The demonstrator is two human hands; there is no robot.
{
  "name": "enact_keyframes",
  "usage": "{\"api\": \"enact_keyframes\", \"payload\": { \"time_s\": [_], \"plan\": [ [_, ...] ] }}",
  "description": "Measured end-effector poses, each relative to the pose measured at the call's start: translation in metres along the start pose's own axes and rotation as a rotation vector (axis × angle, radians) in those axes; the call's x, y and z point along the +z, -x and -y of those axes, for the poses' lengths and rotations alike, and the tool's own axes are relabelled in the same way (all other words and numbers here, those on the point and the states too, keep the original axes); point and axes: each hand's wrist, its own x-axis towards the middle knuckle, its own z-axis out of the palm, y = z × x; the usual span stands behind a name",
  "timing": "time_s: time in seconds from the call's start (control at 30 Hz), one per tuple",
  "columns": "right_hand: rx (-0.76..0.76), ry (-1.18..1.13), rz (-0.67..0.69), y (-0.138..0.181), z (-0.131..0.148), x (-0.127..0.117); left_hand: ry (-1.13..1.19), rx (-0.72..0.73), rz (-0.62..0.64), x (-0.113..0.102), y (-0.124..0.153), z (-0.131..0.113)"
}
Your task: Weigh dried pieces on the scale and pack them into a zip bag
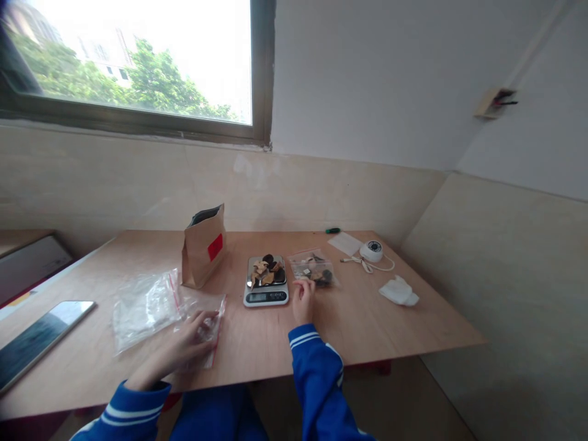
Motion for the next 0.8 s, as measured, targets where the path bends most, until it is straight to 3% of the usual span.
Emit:
{"api": "enact_keyframes", "payload": {
  "time_s": [0.23, 0.37, 0.47, 0.57, 0.8],
  "plan": [
    [-0.019, -0.030, 0.048, 0.004, 0.021, -0.007, -0.012, 0.089, -0.069, 0.015, 0.003, 0.008],
    [0.049, -0.097, 0.133, 0.042, 0.051, -0.013, -0.070, 0.089, -0.126, 0.022, -0.001, 0.007],
    [0.115, -0.182, 0.335, 0.083, 0.083, -0.012, -0.097, 0.113, -0.201, 0.027, 0.003, 0.001],
    [0.126, -0.225, 0.531, 0.110, 0.113, -0.006, -0.070, 0.221, -0.310, 0.032, 0.013, -0.015],
    [0.168, -0.298, 0.607, 0.096, 0.144, 0.005, -0.048, 0.467, -0.672, 0.040, 0.019, -0.056]
  ]
}}
